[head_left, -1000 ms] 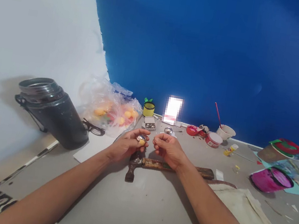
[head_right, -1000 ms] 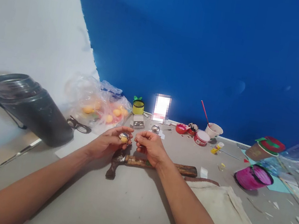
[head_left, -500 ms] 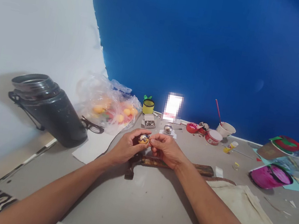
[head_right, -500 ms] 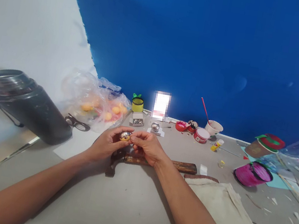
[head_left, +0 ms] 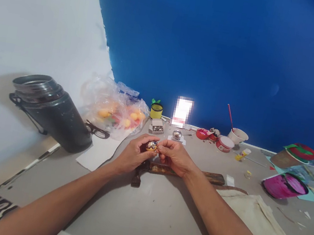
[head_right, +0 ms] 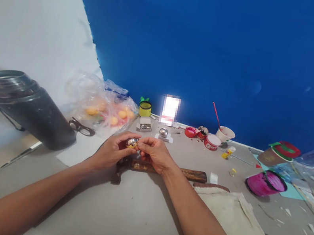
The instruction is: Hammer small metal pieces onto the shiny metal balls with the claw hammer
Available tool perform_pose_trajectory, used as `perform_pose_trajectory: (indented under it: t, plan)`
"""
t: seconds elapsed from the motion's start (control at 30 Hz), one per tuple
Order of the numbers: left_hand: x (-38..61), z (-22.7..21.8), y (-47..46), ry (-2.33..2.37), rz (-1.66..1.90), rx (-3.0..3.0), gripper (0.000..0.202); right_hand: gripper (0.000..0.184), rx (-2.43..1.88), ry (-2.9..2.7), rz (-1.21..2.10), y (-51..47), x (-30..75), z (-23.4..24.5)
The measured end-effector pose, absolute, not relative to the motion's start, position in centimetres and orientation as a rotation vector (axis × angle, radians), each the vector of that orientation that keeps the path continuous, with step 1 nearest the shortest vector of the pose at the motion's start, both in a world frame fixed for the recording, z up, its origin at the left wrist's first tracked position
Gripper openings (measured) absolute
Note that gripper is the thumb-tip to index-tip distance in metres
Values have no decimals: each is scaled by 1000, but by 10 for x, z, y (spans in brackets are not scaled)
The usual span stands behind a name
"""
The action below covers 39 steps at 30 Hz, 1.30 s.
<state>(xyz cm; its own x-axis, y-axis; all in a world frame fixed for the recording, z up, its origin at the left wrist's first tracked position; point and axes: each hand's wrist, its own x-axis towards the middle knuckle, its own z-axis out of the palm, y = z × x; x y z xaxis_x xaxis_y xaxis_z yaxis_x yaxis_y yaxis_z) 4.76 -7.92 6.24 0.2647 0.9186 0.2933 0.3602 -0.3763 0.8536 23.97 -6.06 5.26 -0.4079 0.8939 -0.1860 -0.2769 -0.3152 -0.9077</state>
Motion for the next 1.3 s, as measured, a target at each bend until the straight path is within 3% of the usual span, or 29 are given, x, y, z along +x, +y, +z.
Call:
perform_pose_trajectory:
  t: [0.4,0.87,1.07,1.2,1.3]
  plan:
    - [54,48,-81,1209,1289,1962,30,47,-943,-1183,1604,-67,226,55]
    - [62,45,-82,1229,1310,1733,33,48,-936,-1202,1676,-60,233,50]
    - [50,57,-69,1177,1204,1358,50,30,-1329,-1890,1132,-60,249,63]
    - [38,58,-55,1203,1307,1351,53,40,-1466,-2544,818,-69,244,60]
    - [30,53,-47,1199,1360,1312,59,28,-1426,-2658,694,-73,241,60]
